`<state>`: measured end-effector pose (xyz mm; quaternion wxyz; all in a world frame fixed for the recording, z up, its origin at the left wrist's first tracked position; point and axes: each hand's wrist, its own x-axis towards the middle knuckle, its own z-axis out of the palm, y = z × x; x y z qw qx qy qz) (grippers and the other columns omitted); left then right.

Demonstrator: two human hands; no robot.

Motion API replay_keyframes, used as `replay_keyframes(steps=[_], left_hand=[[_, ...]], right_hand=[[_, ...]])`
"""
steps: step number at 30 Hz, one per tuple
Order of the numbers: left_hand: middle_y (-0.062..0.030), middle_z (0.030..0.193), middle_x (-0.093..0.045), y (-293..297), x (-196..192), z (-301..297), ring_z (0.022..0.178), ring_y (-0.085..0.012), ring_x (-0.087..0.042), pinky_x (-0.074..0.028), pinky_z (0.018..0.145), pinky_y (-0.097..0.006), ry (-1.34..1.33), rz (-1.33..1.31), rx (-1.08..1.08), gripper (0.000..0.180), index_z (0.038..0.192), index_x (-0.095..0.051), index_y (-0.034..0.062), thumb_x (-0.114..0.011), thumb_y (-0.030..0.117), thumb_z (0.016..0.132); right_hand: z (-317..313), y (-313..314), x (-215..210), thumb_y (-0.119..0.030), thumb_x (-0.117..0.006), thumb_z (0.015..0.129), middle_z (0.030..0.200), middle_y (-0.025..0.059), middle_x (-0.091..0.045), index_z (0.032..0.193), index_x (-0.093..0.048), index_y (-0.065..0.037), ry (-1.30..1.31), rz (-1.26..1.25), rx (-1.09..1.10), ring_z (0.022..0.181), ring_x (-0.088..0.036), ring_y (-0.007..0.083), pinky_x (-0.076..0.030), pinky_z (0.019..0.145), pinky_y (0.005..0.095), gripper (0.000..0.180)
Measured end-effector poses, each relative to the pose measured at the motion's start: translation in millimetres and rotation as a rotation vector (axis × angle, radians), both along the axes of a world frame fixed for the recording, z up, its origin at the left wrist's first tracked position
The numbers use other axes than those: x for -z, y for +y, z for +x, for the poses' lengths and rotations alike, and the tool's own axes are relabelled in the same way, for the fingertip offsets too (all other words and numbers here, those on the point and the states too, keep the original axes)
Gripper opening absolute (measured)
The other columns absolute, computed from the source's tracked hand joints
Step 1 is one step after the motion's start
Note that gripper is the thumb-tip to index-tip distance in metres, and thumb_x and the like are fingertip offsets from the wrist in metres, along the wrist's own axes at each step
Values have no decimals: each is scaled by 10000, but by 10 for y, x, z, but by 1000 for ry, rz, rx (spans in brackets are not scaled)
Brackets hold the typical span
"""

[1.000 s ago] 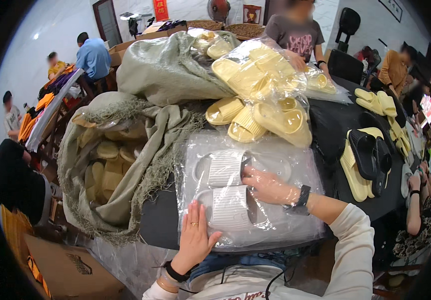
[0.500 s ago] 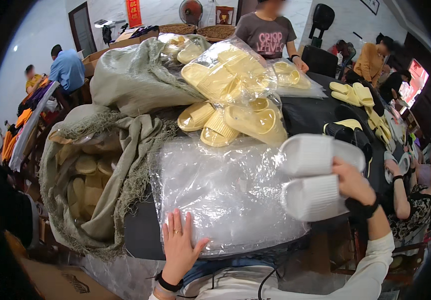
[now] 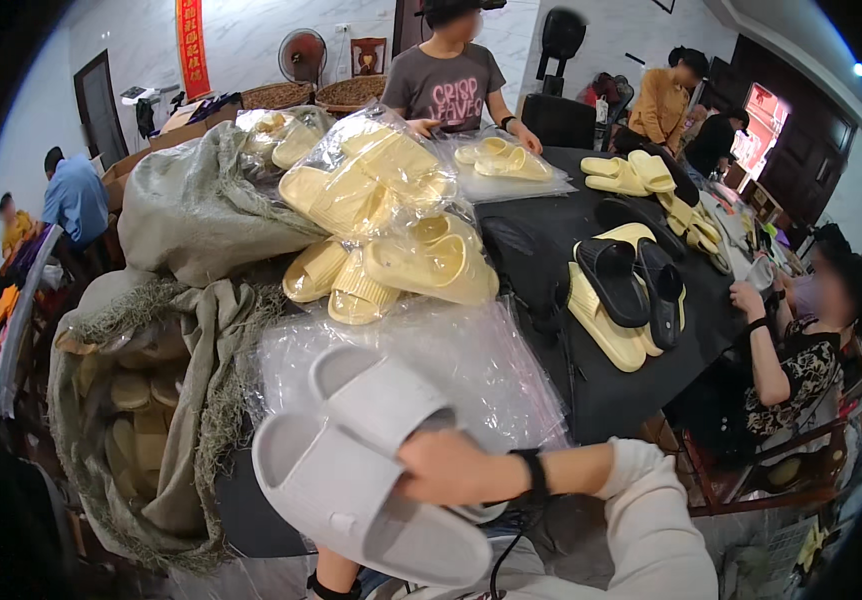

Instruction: The recorder is sorting and packaging yellow and white plastic slides into plastic bags.

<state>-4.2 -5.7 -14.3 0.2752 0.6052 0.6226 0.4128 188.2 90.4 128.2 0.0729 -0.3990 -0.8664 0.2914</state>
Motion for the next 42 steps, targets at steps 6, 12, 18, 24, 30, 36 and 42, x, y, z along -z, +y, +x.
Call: replay_keyframes(steps=[6,12,18,24,30,36,42], left_hand=[[-179,1371,-429,112,-284,79,1305,-428,-299,-195,1078,-539,758,-15,89,582,1319,-451,37,-563,291,807],[-228,1462,-277,126,-322,156,1348,-415,-248,-192,1075,-537,651,-22,-88,613,1360,-398,12,-527,367,878],[-230,1455,-289,162,-331,145,1353,-411,-244,-178,1083,-542,628,-35,-60,614,1361,-394,10,-531,363,878],[-200,1362,-428,41,-118,-21,1290,-406,-342,-155,1077,-583,734,15,16,472,1189,-554,15,-542,330,838],[-225,1353,-428,-31,-344,37,1287,-409,-349,-179,1065,-572,47,-4,-181,547,1257,-519,32,-546,371,830],[-234,1348,-437,144,-340,219,1245,-420,-390,-245,1060,-536,757,-46,-63,514,1247,-496,-38,-481,315,874],[-193,1384,-423,132,-345,193,1299,-377,-355,-258,1050,-534,733,58,-101,526,1296,-481,5,-510,325,880]], right_hand=[[56,143,408,-237,-576,770,807,249,-622,782,-614,37,-108,-31,92,723,-631,402,-513,642,465,277],[849,515,596,-231,-565,823,815,294,-618,778,-617,87,-155,61,535,736,-624,443,-506,701,487,326],[900,532,585,-209,-573,815,788,289,-618,786,-610,89,-84,69,583,752,-632,416,-503,703,462,301],[174,417,108,-178,-561,731,800,267,-620,837,-608,52,25,-112,77,741,-625,408,-501,675,476,258],[-544,524,451,-140,-547,746,869,279,-624,831,-604,86,4,-36,-200,795,-627,427,-505,706,488,247],[-236,856,646,-131,-552,734,822,283,-628,782,-616,84,132,63,150,797,-626,438,-510,718,472,229],[514,735,-81,-124,-532,753,768,270,-625,803,-611,95,120,11,281,716,-621,421,-502,679,456,238]])
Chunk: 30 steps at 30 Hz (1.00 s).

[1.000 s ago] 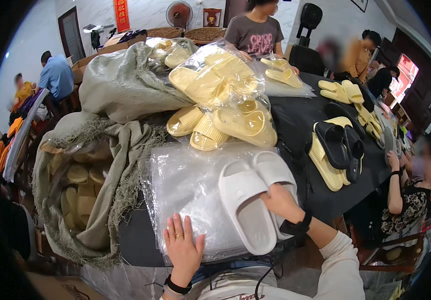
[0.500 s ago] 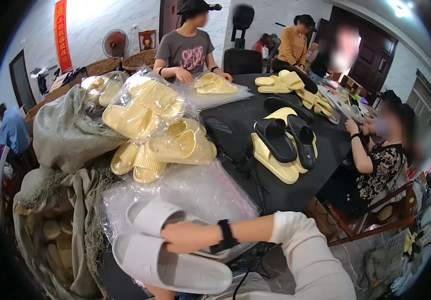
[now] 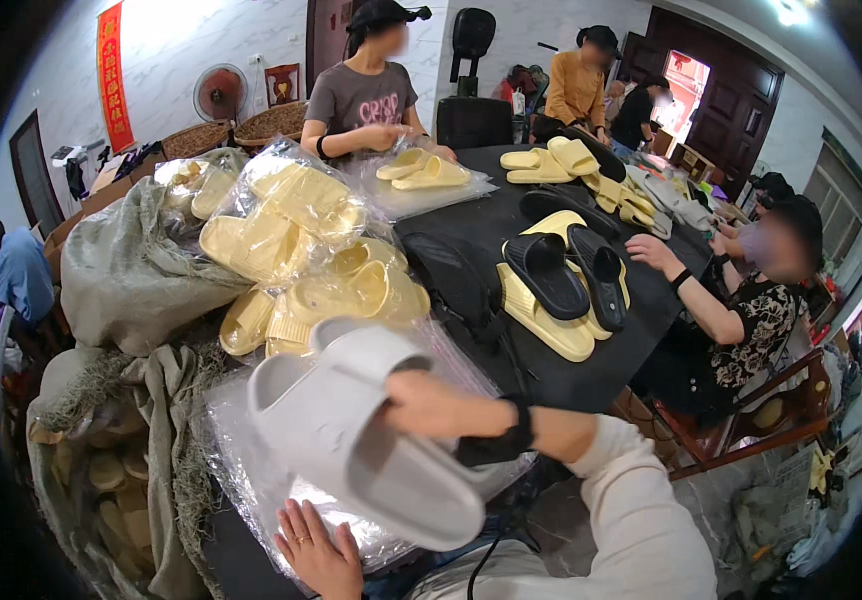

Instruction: The recorder is sorting and packaging yellow and white plastic slides into plastic bags.

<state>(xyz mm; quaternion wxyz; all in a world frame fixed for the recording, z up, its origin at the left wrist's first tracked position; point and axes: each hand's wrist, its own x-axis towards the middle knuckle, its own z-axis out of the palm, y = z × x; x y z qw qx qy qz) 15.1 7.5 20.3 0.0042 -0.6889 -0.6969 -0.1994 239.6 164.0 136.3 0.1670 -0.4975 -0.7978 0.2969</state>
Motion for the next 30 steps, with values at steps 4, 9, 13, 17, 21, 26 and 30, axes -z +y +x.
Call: replay_keyframes(steps=[4,9,13,17,21,26,30], left_hand=[[-175,1392,-422,5,-28,1,1304,-367,-353,-268,1044,-530,16,7,-30,529,1326,-467,41,-520,334,888],[-179,1386,-425,20,-67,17,1306,-365,-350,-264,1047,-532,1,-9,-18,529,1328,-461,34,-515,330,892],[-186,1383,-426,-4,-39,20,1311,-365,-345,-261,1047,-537,28,-7,-15,534,1331,-453,28,-511,331,895],[-191,1386,-420,-2,-31,17,1316,-366,-338,-263,1044,-544,44,-15,-12,537,1336,-443,25,-505,327,897],[-190,1390,-415,20,-6,17,1317,-368,-337,-260,1047,-543,31,5,-12,543,1339,-437,21,-505,329,897],[-188,1408,-390,22,-39,14,1326,-366,-320,-257,1052,-534,27,-25,-7,547,1340,-434,25,-504,334,895],[-191,1408,-388,12,-29,-6,1318,-370,-324,-247,1054,-539,-9,-34,-13,550,1342,-434,36,-497,349,893]], right_hand=[[865,-103,-300,-148,-524,842,676,78,-594,943,-620,11,206,-270,294,536,-575,165,-462,503,301,211],[1922,-607,-126,-143,-527,870,641,29,-536,961,-620,-6,444,-485,591,465,-494,112,-376,423,246,189],[2409,-855,301,-173,-525,857,629,120,-579,820,-608,58,-23,-326,750,472,-555,204,-427,447,323,248],[2703,-589,432,-212,-527,824,667,276,-606,738,-585,117,-209,-94,985,567,-624,353,-484,550,430,345],[3411,187,810,-252,-531,835,763,315,-604,783,-602,116,-333,88,936,743,-599,462,-470,699,501,378],[3738,901,839,-236,-548,820,795,292,-632,869,-627,96,-447,157,983,702,-644,397,-504,629,432,344],[3806,1095,936,-239,-557,807,790,271,-644,738,-671,78,-458,149,1030,879,-622,401,-459,850,432,344]])
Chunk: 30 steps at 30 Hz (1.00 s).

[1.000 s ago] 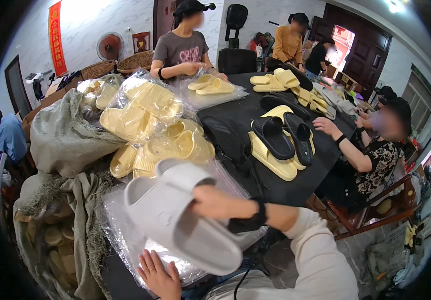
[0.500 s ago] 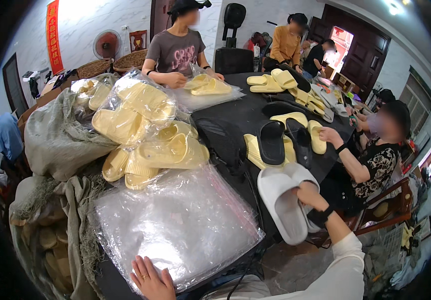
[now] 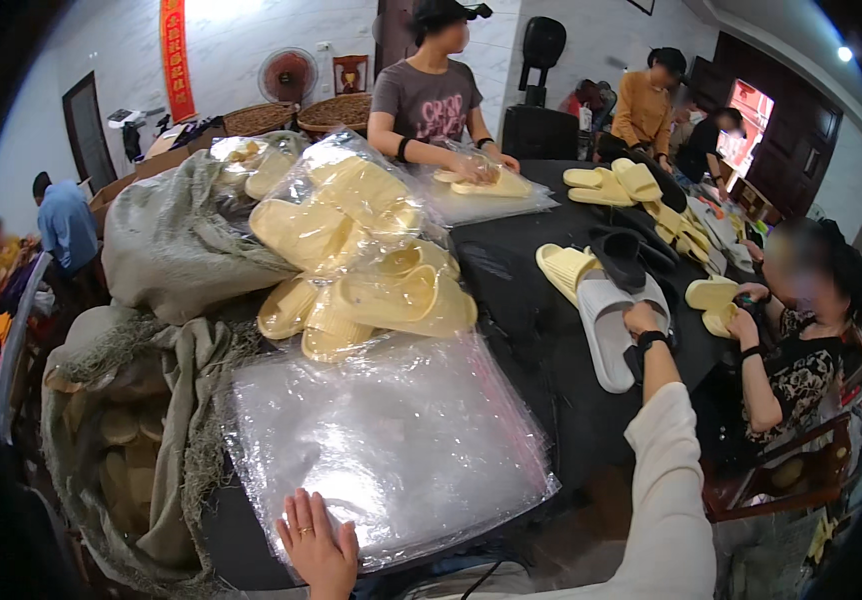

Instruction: The recorder is sorting and packaging yellow and white plastic slides into plastic bags.

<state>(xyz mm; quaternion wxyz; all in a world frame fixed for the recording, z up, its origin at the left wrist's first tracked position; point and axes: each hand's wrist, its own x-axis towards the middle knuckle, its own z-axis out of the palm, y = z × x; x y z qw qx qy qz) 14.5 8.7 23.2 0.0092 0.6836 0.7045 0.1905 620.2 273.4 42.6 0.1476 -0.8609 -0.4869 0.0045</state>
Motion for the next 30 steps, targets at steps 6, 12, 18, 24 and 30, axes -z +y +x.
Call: replay_keyframes(steps=[6,12,18,24,30], left_hand=[[-219,1388,-398,4,138,-14,1311,-393,-327,-219,1058,-548,-35,22,-16,601,1322,-453,18,-523,399,862],[-214,1395,-390,-13,89,-32,1322,-398,-312,-190,1060,-567,-78,14,-35,596,1306,-457,-7,-545,355,840],[-193,1370,-428,23,75,-5,1291,-379,-365,-234,1049,-550,-118,84,-17,573,1268,-506,11,-569,377,831],[-179,1359,-442,-10,118,-18,1280,-365,-381,-250,1040,-548,-120,133,-29,561,1246,-530,20,-584,381,820],[-180,1355,-446,-47,162,-65,1276,-369,-383,-256,1035,-549,-90,137,-35,559,1244,-527,17,-590,376,821]], right_hand=[[-705,-450,-696,-204,-510,819,964,232,-647,930,-661,28,-299,-49,-93,907,-625,357,-486,790,437,298],[-2339,-313,-1026,-367,-555,879,892,191,-651,992,-631,18,317,228,-759,842,-629,334,-486,746,369,408],[-2968,639,-493,-527,-653,783,691,123,-632,829,-622,67,428,120,-690,595,-578,222,-425,542,343,596],[-3039,977,-656,-337,-703,724,519,48,-523,588,-605,20,755,-111,-663,421,-454,138,-307,405,287,395],[-3371,997,-1021,-181,-529,800,595,163,-610,635,-590,37,319,139,-838,531,-604,204,-474,533,317,280]])
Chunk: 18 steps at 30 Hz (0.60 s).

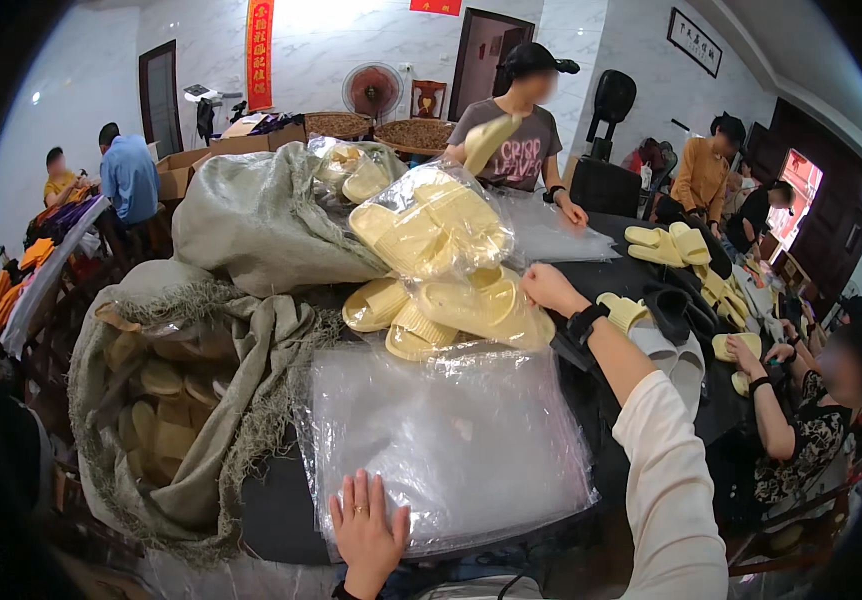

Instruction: The recorder is sorting and packaging yellow and white plastic slides into plastic bags.

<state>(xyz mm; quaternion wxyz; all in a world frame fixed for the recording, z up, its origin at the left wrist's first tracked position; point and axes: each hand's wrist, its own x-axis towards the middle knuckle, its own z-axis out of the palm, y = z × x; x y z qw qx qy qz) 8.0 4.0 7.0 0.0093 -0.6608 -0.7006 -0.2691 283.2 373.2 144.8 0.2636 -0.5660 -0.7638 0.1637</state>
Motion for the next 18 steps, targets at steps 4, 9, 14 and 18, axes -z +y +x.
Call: replay_keyframes(steps=[4,9,14,18], left_hand=[[-179,1353,-448,54,-22,45,1279,-370,-378,-252,1038,-547,-7,-4,0,555,1249,-521,20,-594,368,823],[-183,1352,-451,60,-15,41,1282,-371,-377,-241,1045,-543,-21,13,15,550,1252,-522,29,-596,361,820],[-193,1354,-448,3,-17,16,1283,-373,-379,-241,1043,-543,-42,-16,-13,547,1254,-522,33,-594,356,818],[-198,1340,-449,17,-11,3,1279,-387,-374,-242,1039,-549,7,-40,41,542,1241,-520,21,-593,352,818]], right_hand=[[-175,-154,-520,-142,-493,841,618,123,-610,702,-583,18,362,-156,-43,529,-584,193,-458,519,303,230],[-352,-592,-1148,-96,-517,880,752,103,-603,766,-525,0,1137,-431,-134,650,-595,167,-488,587,268,150],[-694,-1647,-1096,-95,-454,939,1159,197,-568,984,-519,42,1407,-719,-293,981,-589,213,-474,888,323,158],[-905,-2466,-946,-104,-402,969,1300,190,-494,1097,-513,36,1236,-787,-437,1156,-522,235,-433,963,334,220]])
